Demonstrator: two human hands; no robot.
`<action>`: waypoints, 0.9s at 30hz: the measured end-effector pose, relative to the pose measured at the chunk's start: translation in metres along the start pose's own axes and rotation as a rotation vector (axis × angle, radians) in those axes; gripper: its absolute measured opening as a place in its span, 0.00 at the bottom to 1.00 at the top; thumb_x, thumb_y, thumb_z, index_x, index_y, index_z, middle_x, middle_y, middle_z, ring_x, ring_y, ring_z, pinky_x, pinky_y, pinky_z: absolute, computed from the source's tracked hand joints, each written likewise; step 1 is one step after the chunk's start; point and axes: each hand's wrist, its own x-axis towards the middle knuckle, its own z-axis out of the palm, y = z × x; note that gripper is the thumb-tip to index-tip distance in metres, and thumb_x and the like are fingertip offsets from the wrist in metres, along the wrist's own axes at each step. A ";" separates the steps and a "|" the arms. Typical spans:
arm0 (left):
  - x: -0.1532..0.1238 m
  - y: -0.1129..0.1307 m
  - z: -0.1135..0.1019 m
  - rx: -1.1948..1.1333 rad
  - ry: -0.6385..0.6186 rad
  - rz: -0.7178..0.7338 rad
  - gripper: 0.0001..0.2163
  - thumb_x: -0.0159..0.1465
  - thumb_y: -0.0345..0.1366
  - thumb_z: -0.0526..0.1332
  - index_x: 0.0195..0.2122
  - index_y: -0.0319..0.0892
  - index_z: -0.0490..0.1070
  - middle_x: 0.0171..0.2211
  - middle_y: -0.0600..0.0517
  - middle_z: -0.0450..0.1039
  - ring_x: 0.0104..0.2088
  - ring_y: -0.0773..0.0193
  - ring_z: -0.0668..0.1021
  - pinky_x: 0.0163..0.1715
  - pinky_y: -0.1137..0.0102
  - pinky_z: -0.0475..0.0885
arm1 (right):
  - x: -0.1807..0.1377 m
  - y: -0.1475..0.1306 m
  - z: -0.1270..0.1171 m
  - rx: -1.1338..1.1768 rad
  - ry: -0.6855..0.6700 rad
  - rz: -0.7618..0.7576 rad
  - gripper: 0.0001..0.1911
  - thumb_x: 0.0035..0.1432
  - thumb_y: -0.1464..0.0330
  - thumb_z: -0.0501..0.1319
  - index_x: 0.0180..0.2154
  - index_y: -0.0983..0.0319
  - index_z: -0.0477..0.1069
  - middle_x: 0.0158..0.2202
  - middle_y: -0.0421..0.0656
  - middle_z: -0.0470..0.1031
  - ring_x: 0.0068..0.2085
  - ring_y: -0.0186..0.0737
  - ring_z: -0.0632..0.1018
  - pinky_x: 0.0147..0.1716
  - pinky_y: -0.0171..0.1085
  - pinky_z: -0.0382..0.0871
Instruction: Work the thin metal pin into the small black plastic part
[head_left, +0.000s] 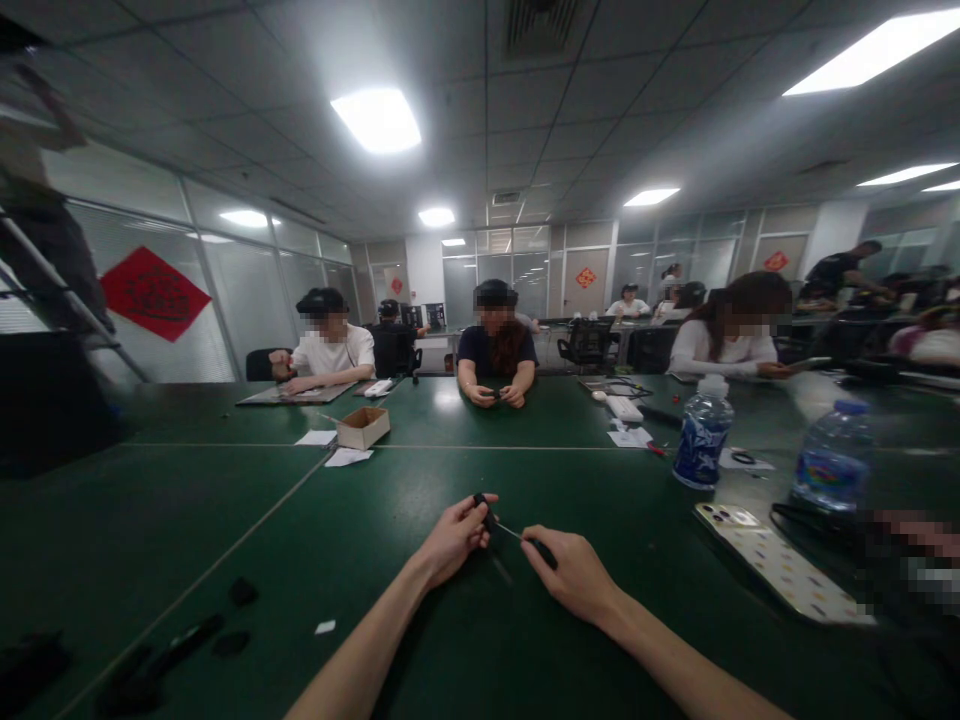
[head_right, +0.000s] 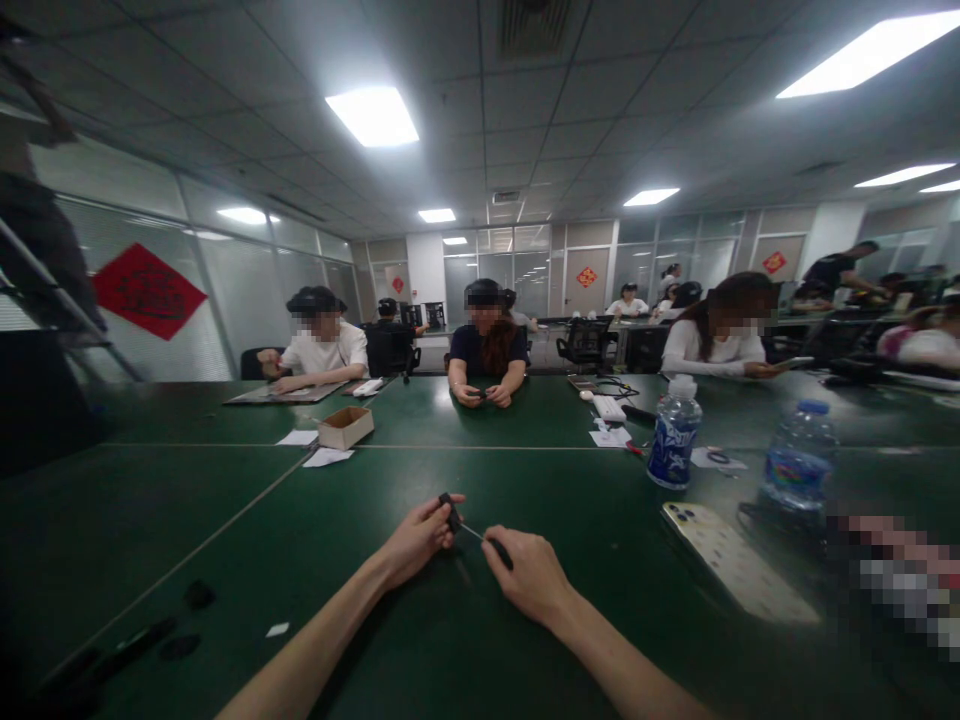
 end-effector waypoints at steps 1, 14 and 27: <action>0.000 -0.001 -0.001 0.015 -0.006 -0.002 0.21 0.56 0.42 0.64 0.49 0.39 0.67 0.31 0.51 0.67 0.25 0.73 0.68 0.26 0.74 0.61 | 0.000 0.000 0.000 -0.004 0.003 -0.001 0.16 0.63 0.63 0.47 0.41 0.60 0.71 0.35 0.43 0.76 0.35 0.39 0.76 0.34 0.35 0.68; -0.002 0.006 0.005 0.176 -0.018 0.060 0.16 0.55 0.48 0.63 0.34 0.39 0.67 0.26 0.55 0.64 0.22 0.74 0.63 0.22 0.76 0.56 | 0.000 0.010 0.013 -0.014 0.071 -0.067 0.14 0.65 0.65 0.46 0.40 0.61 0.69 0.33 0.43 0.75 0.33 0.39 0.76 0.33 0.34 0.68; -0.011 0.013 0.015 0.345 -0.059 -0.004 0.16 0.57 0.48 0.60 0.35 0.37 0.68 0.29 0.52 0.69 0.24 0.72 0.66 0.25 0.75 0.59 | 0.007 0.023 0.011 0.120 0.207 0.102 0.17 0.65 0.60 0.44 0.39 0.60 0.67 0.30 0.42 0.75 0.29 0.40 0.76 0.28 0.35 0.66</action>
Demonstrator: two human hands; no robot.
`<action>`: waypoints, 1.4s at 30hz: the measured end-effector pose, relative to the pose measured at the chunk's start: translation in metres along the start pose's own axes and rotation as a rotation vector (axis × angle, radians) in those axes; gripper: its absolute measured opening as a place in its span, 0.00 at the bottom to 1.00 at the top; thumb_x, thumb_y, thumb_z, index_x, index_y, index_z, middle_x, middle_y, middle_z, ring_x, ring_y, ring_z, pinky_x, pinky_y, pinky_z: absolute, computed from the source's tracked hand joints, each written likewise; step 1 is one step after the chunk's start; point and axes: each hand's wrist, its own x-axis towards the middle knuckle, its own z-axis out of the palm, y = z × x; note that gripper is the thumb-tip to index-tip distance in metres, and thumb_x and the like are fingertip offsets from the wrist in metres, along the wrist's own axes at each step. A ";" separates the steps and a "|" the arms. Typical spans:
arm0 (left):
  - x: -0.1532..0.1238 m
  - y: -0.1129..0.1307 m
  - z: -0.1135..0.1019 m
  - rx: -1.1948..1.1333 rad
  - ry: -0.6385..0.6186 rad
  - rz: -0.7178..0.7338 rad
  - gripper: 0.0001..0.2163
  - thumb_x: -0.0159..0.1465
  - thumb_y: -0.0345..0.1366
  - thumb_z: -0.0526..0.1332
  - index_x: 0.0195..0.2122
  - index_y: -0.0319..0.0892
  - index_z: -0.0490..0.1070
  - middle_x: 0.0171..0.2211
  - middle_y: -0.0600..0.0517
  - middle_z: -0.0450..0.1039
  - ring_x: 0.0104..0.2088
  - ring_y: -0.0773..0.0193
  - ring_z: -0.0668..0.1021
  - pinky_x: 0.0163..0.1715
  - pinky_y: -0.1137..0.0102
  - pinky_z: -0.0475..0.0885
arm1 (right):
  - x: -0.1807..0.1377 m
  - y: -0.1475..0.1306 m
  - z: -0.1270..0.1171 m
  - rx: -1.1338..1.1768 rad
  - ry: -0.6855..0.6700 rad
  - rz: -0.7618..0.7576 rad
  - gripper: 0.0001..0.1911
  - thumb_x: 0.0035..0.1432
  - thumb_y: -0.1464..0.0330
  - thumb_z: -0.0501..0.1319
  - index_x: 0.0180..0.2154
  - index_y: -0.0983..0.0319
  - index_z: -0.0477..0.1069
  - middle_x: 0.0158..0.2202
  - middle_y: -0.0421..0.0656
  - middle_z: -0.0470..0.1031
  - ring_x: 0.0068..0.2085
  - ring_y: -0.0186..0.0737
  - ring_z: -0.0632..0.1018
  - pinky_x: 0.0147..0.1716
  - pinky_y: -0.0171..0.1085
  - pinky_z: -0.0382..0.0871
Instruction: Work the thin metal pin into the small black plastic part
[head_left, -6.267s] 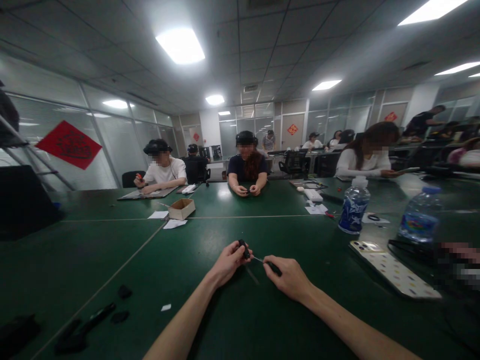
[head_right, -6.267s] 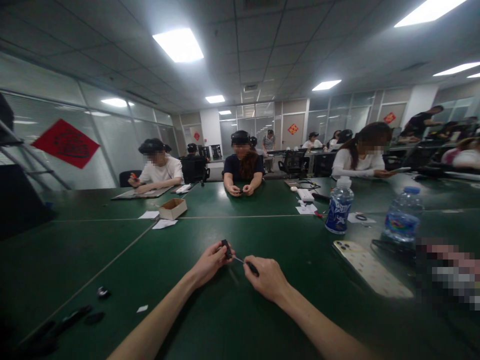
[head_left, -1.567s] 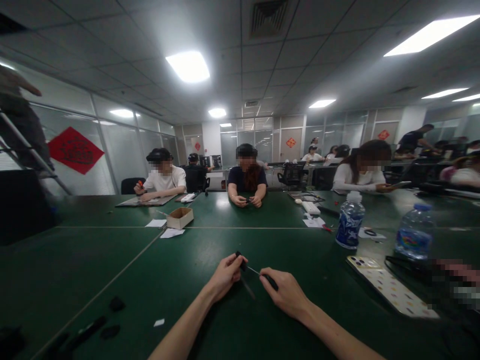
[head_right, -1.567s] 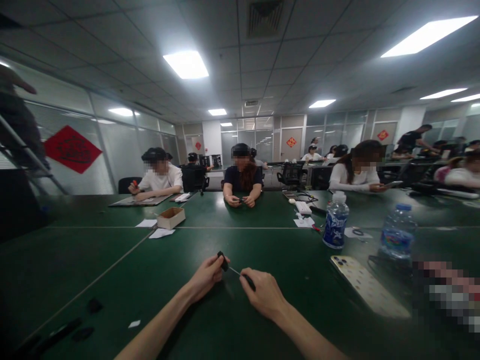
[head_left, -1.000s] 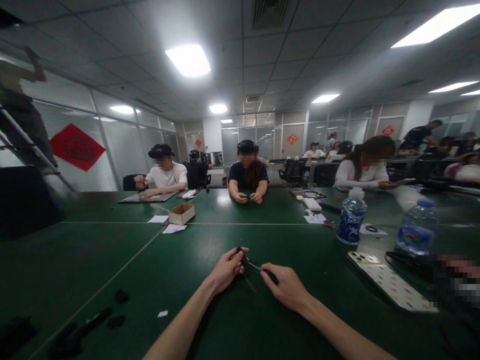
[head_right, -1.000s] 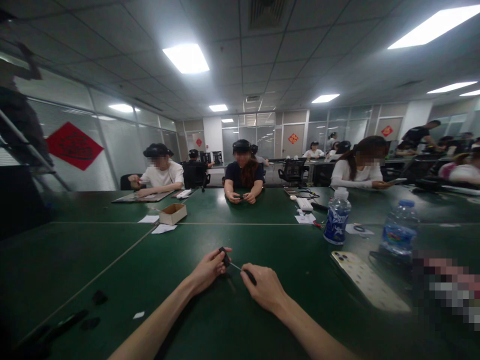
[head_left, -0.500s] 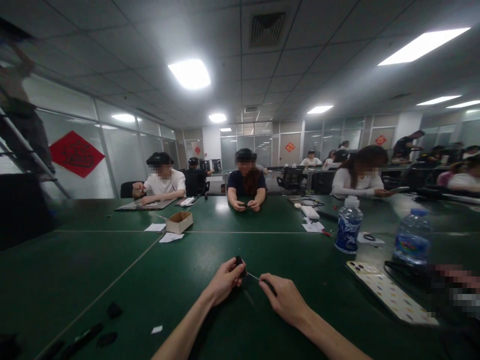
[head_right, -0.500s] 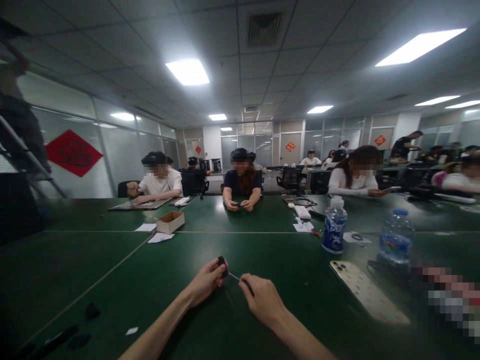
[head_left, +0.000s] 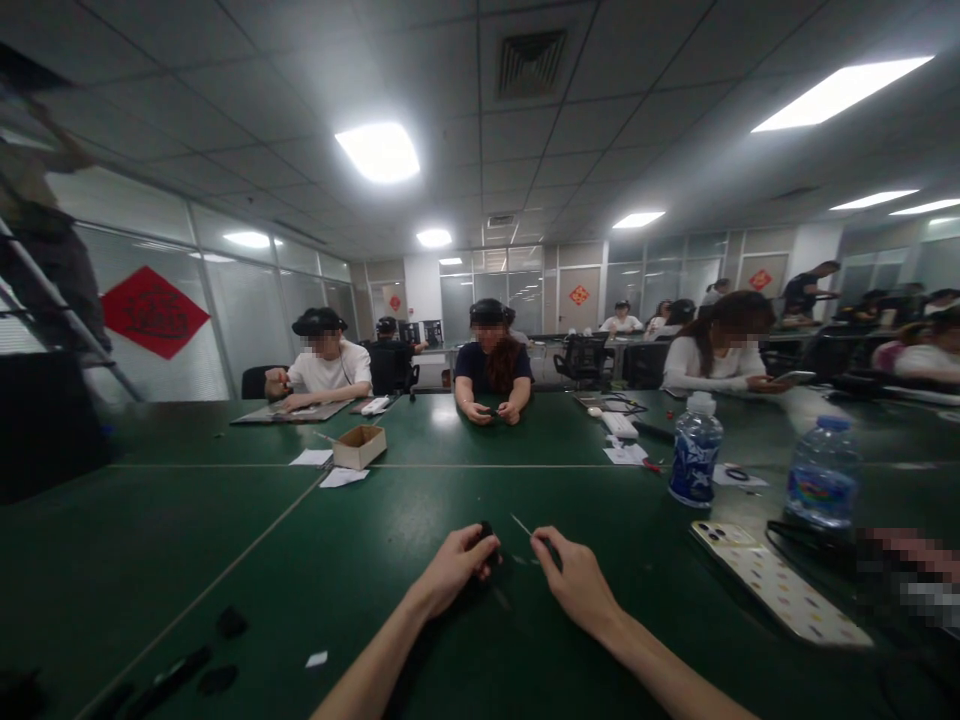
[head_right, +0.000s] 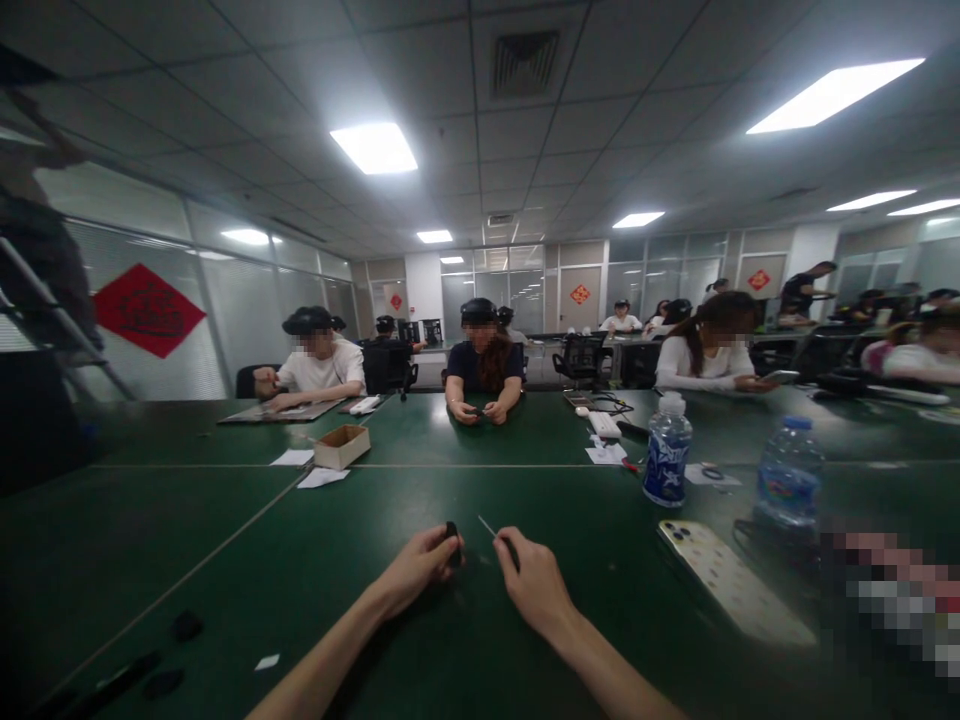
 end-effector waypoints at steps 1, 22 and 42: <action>0.003 -0.005 -0.002 -0.051 0.033 0.015 0.17 0.57 0.49 0.60 0.35 0.37 0.68 0.28 0.53 0.68 0.23 0.72 0.66 0.24 0.75 0.58 | -0.001 -0.002 0.001 -0.017 -0.041 -0.048 0.16 0.65 0.61 0.45 0.39 0.60 0.68 0.31 0.43 0.75 0.31 0.40 0.76 0.30 0.35 0.66; 0.009 -0.015 -0.007 -0.253 0.094 0.019 0.20 0.57 0.47 0.61 0.43 0.37 0.67 0.27 0.53 0.67 0.25 0.71 0.69 0.28 0.73 0.62 | -0.007 -0.015 -0.003 -0.100 -0.178 -0.177 0.14 0.64 0.64 0.47 0.38 0.60 0.69 0.32 0.42 0.75 0.32 0.38 0.76 0.32 0.34 0.66; 0.009 -0.015 -0.009 -0.293 0.044 0.024 0.20 0.58 0.46 0.61 0.45 0.37 0.67 0.29 0.51 0.69 0.28 0.69 0.71 0.32 0.72 0.64 | -0.007 -0.013 -0.005 -0.132 -0.181 -0.164 0.16 0.64 0.63 0.46 0.40 0.61 0.70 0.34 0.44 0.76 0.34 0.40 0.77 0.33 0.35 0.68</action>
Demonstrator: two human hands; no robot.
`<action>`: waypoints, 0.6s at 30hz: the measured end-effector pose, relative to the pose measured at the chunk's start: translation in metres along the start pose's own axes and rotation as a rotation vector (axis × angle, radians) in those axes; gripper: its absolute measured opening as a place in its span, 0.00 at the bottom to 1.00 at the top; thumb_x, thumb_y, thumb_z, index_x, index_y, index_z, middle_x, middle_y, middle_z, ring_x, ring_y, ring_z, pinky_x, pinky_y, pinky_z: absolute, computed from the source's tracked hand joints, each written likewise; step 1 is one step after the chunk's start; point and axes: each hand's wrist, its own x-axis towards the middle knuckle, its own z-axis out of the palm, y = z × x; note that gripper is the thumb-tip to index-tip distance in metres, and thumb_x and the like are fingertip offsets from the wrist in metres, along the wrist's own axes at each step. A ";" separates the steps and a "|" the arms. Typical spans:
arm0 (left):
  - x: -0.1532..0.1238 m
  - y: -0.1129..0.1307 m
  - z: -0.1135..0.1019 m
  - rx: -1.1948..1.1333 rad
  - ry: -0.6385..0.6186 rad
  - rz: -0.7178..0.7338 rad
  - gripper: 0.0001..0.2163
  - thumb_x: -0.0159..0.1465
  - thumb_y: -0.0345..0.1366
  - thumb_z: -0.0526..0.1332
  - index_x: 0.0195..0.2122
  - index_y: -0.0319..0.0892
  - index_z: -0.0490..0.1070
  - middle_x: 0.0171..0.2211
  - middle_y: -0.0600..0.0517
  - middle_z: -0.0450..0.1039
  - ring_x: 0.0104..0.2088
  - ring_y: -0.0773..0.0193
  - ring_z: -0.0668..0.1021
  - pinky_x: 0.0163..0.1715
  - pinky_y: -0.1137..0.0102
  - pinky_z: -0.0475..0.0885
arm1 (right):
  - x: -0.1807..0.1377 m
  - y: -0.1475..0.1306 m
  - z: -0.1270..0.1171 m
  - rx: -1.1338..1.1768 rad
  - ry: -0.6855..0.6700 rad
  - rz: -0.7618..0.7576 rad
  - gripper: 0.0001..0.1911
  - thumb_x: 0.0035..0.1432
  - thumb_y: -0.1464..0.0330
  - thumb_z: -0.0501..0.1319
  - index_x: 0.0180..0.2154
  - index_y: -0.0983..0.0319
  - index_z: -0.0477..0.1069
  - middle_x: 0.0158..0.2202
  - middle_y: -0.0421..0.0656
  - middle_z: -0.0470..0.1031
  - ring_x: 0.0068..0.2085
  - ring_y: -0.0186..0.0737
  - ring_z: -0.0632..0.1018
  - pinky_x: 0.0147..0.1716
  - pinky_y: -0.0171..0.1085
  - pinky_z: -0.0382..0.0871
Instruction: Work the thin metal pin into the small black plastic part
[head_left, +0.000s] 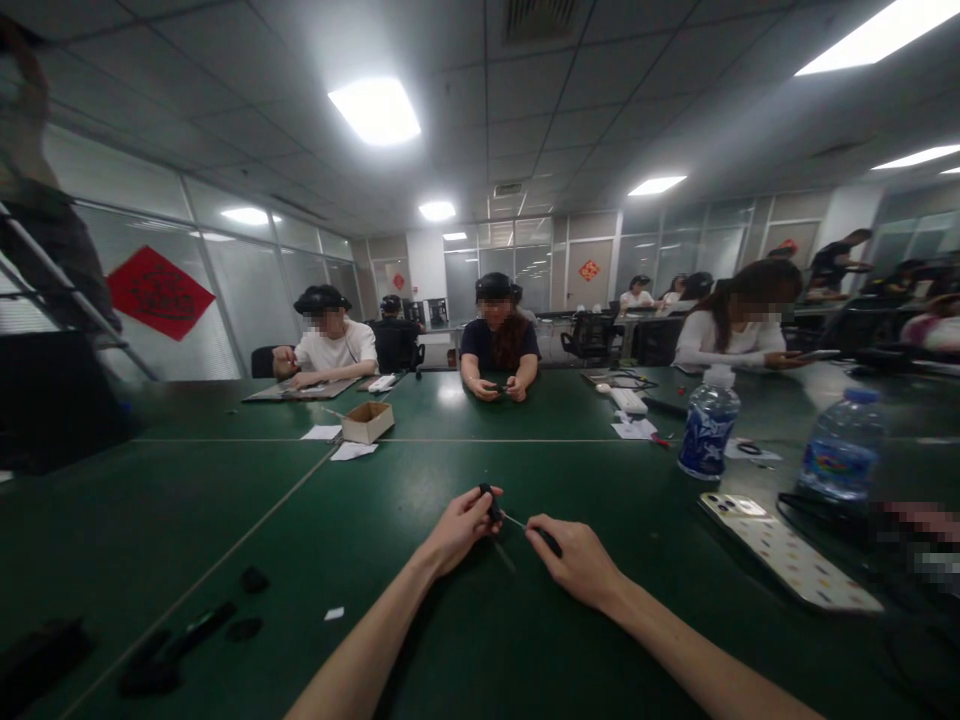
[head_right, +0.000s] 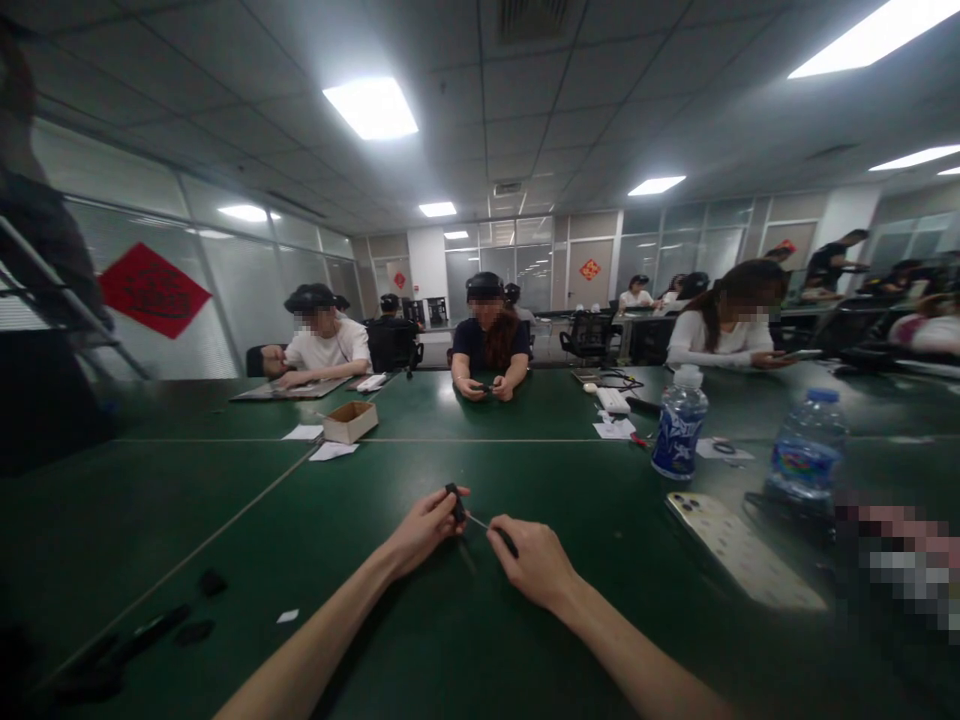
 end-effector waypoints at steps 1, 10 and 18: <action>0.000 0.000 0.000 0.013 -0.005 0.005 0.19 0.57 0.46 0.61 0.44 0.37 0.67 0.29 0.51 0.69 0.28 0.69 0.71 0.31 0.72 0.64 | 0.000 -0.001 0.000 0.005 -0.003 -0.002 0.16 0.64 0.63 0.46 0.40 0.61 0.70 0.35 0.44 0.76 0.34 0.40 0.77 0.33 0.35 0.68; -0.004 0.005 0.005 0.169 -0.106 -0.003 0.16 0.56 0.46 0.62 0.35 0.37 0.69 0.28 0.52 0.69 0.26 0.70 0.69 0.28 0.74 0.61 | 0.005 0.012 0.002 0.087 0.194 0.215 0.20 0.65 0.59 0.42 0.41 0.61 0.68 0.28 0.43 0.74 0.27 0.40 0.75 0.27 0.36 0.67; 0.002 -0.002 -0.002 -0.047 0.001 0.004 0.16 0.56 0.46 0.63 0.36 0.37 0.68 0.29 0.51 0.69 0.26 0.71 0.70 0.31 0.73 0.65 | -0.001 0.001 -0.002 0.073 -0.047 -0.029 0.15 0.64 0.62 0.47 0.41 0.60 0.70 0.34 0.42 0.75 0.32 0.38 0.76 0.32 0.35 0.67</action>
